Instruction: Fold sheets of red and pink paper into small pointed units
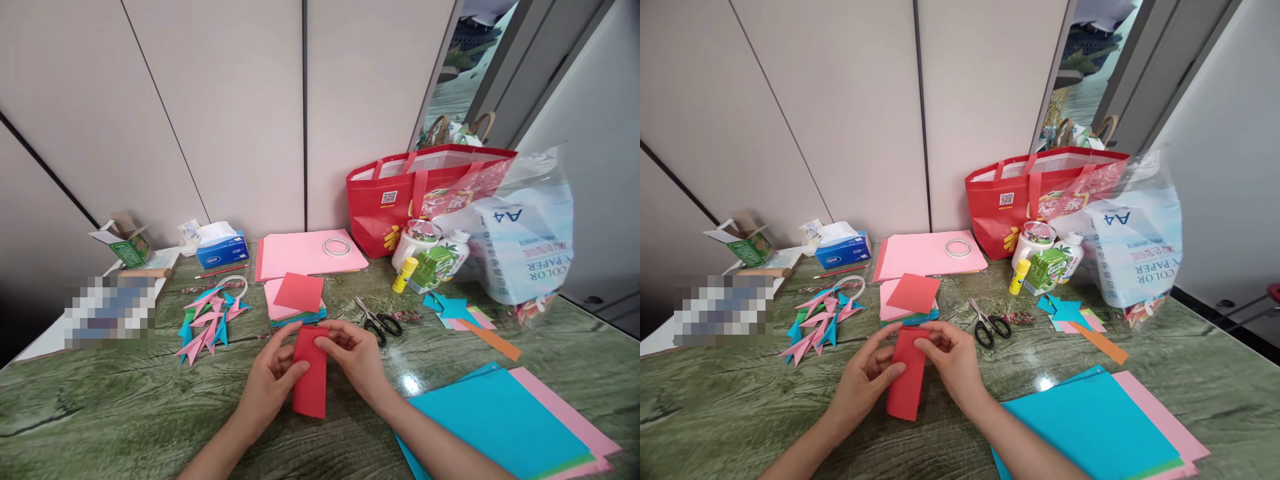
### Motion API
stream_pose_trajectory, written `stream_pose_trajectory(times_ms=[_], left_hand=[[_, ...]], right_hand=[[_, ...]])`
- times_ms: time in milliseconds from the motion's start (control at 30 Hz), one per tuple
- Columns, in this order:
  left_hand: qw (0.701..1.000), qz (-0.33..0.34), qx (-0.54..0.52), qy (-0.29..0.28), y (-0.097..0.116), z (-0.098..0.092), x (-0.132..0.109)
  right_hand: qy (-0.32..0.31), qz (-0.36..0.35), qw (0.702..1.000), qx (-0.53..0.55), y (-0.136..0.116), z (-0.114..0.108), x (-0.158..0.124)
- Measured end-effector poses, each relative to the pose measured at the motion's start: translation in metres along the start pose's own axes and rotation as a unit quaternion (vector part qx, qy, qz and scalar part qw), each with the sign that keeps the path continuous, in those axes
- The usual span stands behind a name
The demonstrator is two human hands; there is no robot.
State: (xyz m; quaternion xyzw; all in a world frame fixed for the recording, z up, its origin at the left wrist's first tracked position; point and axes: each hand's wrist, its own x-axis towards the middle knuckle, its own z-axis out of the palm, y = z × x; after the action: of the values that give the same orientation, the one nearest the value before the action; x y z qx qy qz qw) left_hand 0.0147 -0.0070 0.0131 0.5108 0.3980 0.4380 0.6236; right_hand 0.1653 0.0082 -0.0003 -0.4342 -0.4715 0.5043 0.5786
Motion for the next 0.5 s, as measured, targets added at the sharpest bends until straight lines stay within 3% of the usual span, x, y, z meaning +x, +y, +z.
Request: stream_pose_trajectory(times_ms=[233, 367, 500], left_hand=[[0.996, 0.004, 0.09, 0.025, -0.0042, -0.0039, -0.0006], [0.983, 0.053, 0.173, 0.037, -0.0015, -0.0053, -0.0012], [0.983, 0.053, 0.171, 0.041, -0.0001, -0.0056, -0.0008]], right_hand=[[0.021, -0.007, 1.0, -0.023, -0.0005, -0.0001, -0.0009], [0.024, -0.008, 1.0, -0.01, -0.0013, 0.0012, -0.0014], [0.022, 0.006, 0.999, 0.024, -0.0001, 0.0021, -0.0013]])
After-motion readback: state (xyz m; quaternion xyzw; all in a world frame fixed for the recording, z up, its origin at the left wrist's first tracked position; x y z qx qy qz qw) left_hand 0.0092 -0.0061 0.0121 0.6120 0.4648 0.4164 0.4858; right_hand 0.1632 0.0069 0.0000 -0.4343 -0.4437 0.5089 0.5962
